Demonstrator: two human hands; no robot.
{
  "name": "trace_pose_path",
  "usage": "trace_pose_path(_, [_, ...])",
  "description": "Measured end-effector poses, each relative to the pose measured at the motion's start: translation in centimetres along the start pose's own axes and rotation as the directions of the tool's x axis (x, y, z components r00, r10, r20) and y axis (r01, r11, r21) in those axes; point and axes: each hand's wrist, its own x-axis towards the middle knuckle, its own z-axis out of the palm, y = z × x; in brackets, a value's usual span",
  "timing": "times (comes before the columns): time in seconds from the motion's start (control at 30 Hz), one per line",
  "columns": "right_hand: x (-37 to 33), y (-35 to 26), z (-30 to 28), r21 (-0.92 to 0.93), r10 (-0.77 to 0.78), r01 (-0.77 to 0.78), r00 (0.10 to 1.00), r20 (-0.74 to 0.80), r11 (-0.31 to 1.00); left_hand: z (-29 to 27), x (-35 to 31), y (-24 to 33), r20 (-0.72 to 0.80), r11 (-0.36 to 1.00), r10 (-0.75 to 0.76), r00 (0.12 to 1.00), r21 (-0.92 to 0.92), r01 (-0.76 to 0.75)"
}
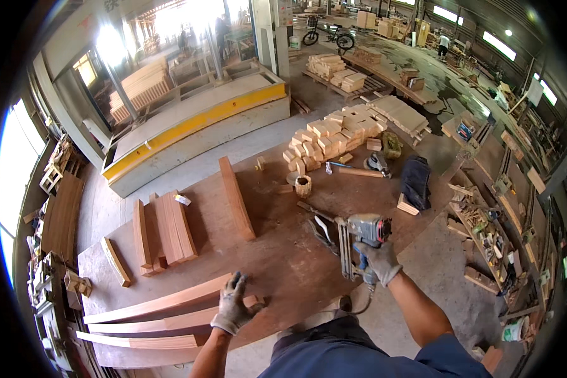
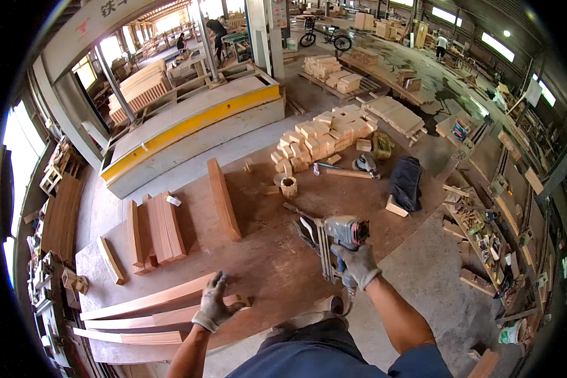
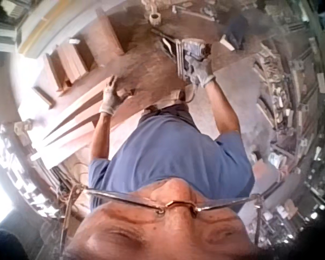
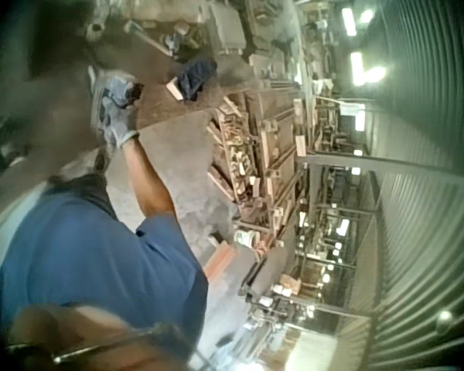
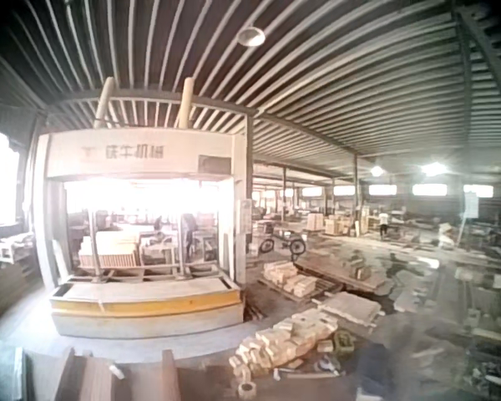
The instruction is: The person picks up wooden planks from a workbench and places them into a clamping jig, aligning them side by side. They then return to the workbench, pick up additional planks, and use a nail gun to fasten them together on the bench before placing them back into the jig.
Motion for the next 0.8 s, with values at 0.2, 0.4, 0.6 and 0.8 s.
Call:
trace_pose_path(0.2, [7.2, -1.0, -1.0, 0.421, 0.125, -0.175, 0.982, 0.144, 0.89, 2.7, 5.9, 11.6, -0.162, 0.986, 0.005, 0.987, -0.165, -0.032])
trace_pose_path(0.4, [11.4, 1.3, -2.9, 0.579, 0.327, -0.502, 0.863, 0.386, 0.642, 9.6, 11.9, 22.5, -0.307, 0.989, 0.026, 0.951, -0.132, -0.07])
trace_pose_path(0.6, [13.5, 3.8, -6.0, 0.51, 0.441, -0.658, 0.752, 0.491, 0.555, 13.8, 14.5, 25.0, -0.117, 0.993, 0.013, 0.993, 0.12, 0.001])
trace_pose_path(0.8, [14.2, 6.9, -9.2, 0.453, 0.525, -0.709, 0.704, 0.478, 0.54, 16.0, 15.7, 25.0, 0.015, 0.997, 0.038, 0.999, -0.073, -0.037])
